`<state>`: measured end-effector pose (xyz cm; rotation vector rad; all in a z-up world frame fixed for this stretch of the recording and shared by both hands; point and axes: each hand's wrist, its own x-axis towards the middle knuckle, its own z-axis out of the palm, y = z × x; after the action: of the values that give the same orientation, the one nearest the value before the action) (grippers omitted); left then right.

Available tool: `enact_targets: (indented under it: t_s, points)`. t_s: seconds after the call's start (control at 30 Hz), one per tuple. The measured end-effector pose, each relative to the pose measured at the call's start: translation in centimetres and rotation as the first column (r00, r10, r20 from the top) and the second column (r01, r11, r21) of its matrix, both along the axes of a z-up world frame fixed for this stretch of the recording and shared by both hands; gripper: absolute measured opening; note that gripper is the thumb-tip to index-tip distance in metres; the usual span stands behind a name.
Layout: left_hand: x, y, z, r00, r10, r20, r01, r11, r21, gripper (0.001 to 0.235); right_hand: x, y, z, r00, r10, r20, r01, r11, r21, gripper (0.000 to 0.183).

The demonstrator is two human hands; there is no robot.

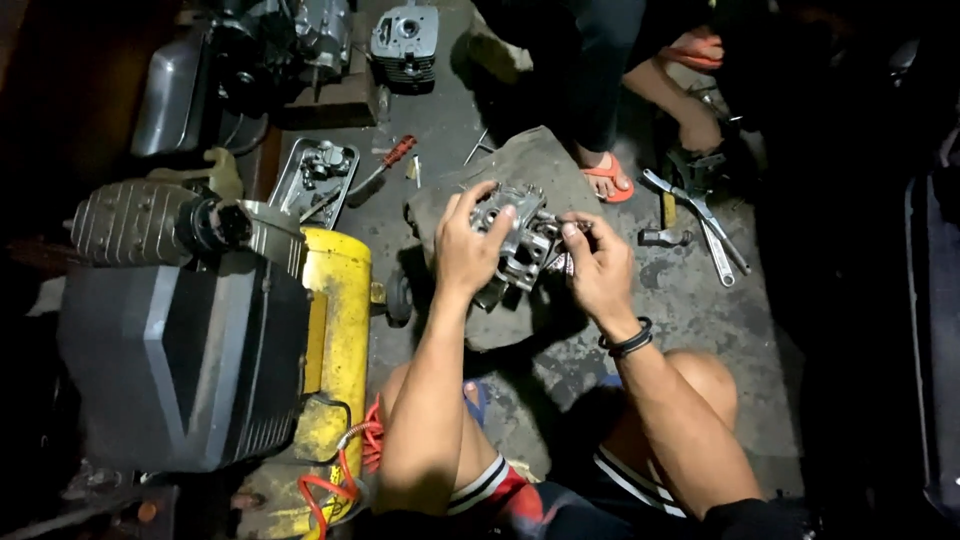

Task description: Assembling and inspecting motorcycle engine components on a workshop floor.

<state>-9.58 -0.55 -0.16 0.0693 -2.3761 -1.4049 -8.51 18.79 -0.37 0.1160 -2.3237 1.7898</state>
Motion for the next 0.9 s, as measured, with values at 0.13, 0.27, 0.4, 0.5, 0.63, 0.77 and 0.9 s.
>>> enact_targets:
  t_s: [0.13, 0.27, 0.4, 0.5, 0.63, 0.77, 0.9]
  points:
    - [-0.2, 0.2, -0.9, 0.997, 0.058, -0.044, -0.060, 0.997, -0.052, 0.044, -1.7, -0.2, -2.3, 1.000, 0.027, -0.008, -0.028, 0.966, -0.258, 0.013]
    - [0.3, 0.1, -0.3, 0.991, 0.126, -0.049, -0.123, 0.991, 0.051, 0.044, -2.6, 0.1, -2.5, 0.998, -0.035, 0.042, 0.051, 0.887, -0.460, 0.016]
    - [1.5, -1.2, 1.4, 0.983, 0.096, 0.158, -0.133, 0.961, 0.244, 0.050, -2.6, 1.2, 0.7, 0.986, -0.167, -0.026, 0.122, 0.810, -0.574, 0.021]
    - [1.1, -2.5, 1.3, 0.958, 0.074, 0.276, -0.145, 0.958, 0.249, 0.046, -1.7, 1.5, 3.1, 0.977, -0.101, -0.188, 0.009, 0.899, -0.437, 0.022]
    - [0.8, -2.6, 0.9, 0.927, 0.051, 0.373, -0.140, 0.967, 0.215, 0.049, -0.5, 0.6, 5.2, 0.975, 0.147, -0.169, -0.179, 0.964, -0.195, 0.016]
    - [-0.2, -3.1, -0.4, 0.891, 0.015, 0.453, -0.082, 0.988, 0.129, 0.046, -1.0, -0.3, 2.0, 0.967, 0.249, -0.043, -0.252, 0.935, -0.249, 0.015]
    - [-0.9, -3.3, -0.7, 0.884, 0.013, 0.466, -0.060, 0.994, 0.086, 0.043, -0.8, -1.4, -1.2, 0.976, 0.215, 0.044, -0.197, 0.948, -0.248, 0.014]
